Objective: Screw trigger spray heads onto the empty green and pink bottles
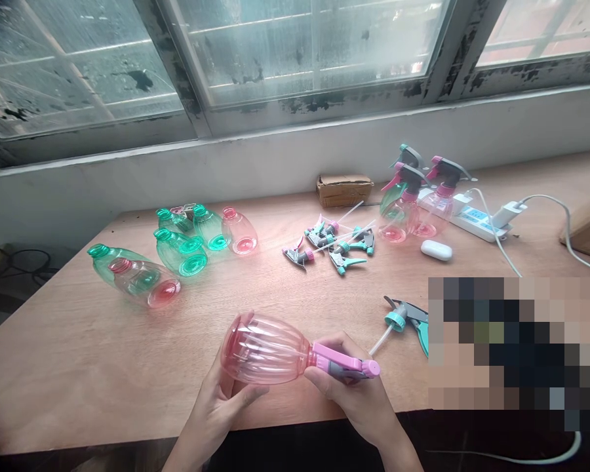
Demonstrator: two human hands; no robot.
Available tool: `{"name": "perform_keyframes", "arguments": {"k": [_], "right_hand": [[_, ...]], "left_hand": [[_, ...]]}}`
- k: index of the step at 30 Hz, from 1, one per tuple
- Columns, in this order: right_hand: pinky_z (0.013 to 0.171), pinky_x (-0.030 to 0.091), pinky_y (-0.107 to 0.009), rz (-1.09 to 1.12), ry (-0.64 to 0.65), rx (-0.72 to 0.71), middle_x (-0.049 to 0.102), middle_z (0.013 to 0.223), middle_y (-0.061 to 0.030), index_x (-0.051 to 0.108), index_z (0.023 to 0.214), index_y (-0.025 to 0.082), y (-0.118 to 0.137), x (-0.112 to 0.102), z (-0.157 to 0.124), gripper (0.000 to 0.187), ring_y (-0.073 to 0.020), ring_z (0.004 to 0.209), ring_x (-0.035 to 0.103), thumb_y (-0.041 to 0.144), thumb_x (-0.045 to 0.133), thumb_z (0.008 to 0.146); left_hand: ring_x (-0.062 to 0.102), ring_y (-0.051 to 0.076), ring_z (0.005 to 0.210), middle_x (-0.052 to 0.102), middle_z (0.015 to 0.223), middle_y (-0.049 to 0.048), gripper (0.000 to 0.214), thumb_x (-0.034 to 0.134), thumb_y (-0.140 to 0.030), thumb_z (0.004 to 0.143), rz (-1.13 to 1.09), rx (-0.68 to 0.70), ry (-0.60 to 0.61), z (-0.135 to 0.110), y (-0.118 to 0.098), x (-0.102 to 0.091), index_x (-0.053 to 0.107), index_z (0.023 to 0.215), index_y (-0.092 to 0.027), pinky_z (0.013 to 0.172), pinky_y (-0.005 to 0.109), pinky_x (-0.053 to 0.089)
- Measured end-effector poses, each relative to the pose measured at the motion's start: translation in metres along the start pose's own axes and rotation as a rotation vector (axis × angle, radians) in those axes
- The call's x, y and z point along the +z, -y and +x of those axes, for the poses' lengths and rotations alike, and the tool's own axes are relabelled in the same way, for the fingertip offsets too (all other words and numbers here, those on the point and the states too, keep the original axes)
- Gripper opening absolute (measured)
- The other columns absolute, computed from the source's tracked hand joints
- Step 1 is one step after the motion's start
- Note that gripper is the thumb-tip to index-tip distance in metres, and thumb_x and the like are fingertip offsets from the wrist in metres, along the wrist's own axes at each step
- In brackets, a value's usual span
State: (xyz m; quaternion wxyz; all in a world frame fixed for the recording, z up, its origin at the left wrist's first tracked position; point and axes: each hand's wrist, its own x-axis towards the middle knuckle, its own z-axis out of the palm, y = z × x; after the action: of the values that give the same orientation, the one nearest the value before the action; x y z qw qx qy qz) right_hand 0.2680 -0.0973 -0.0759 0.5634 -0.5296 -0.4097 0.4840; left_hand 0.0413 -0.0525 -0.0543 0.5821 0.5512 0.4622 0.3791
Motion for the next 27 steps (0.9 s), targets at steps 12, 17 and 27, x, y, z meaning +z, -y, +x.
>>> {"name": "perform_keyframes", "arguments": {"k": [12,17,27], "right_hand": [[0.059,0.039,-0.030,0.030,0.020,0.000,0.060,0.071,0.0044,0.079,0.095,0.025,0.000,0.001,0.000,0.024,-0.0153,0.058,0.046,0.044,0.090,0.083],[0.059,0.035,-0.031,0.060,0.040,0.024,0.053,0.065,0.0061,0.077,0.098,0.024,-0.003,-0.001,0.000,0.027,-0.0150,0.057,0.044,0.045,0.088,0.085],[0.059,0.037,-0.030,0.054,0.040,0.004,0.061,0.073,0.0044,0.078,0.099,0.025,-0.001,-0.001,-0.001,0.025,-0.0150,0.060,0.047,0.040,0.090,0.084]], "left_hand": [[0.019,0.036,0.163,0.026,0.177,0.0028,0.093,0.080,-0.039,0.090,0.002,0.032,0.084,0.002,0.011,-0.009,0.027,0.166,-0.039,0.132,0.051,0.020],[0.022,0.035,0.162,0.028,0.177,0.0006,0.094,0.081,-0.035,0.090,0.027,0.049,0.060,0.001,0.009,-0.008,0.026,0.165,-0.044,0.132,0.052,0.020],[0.022,0.037,0.162,0.029,0.176,0.0012,0.087,0.079,-0.043,0.090,0.001,0.024,0.060,-0.001,0.002,-0.005,0.034,0.164,-0.039,0.132,0.050,0.022]]}}
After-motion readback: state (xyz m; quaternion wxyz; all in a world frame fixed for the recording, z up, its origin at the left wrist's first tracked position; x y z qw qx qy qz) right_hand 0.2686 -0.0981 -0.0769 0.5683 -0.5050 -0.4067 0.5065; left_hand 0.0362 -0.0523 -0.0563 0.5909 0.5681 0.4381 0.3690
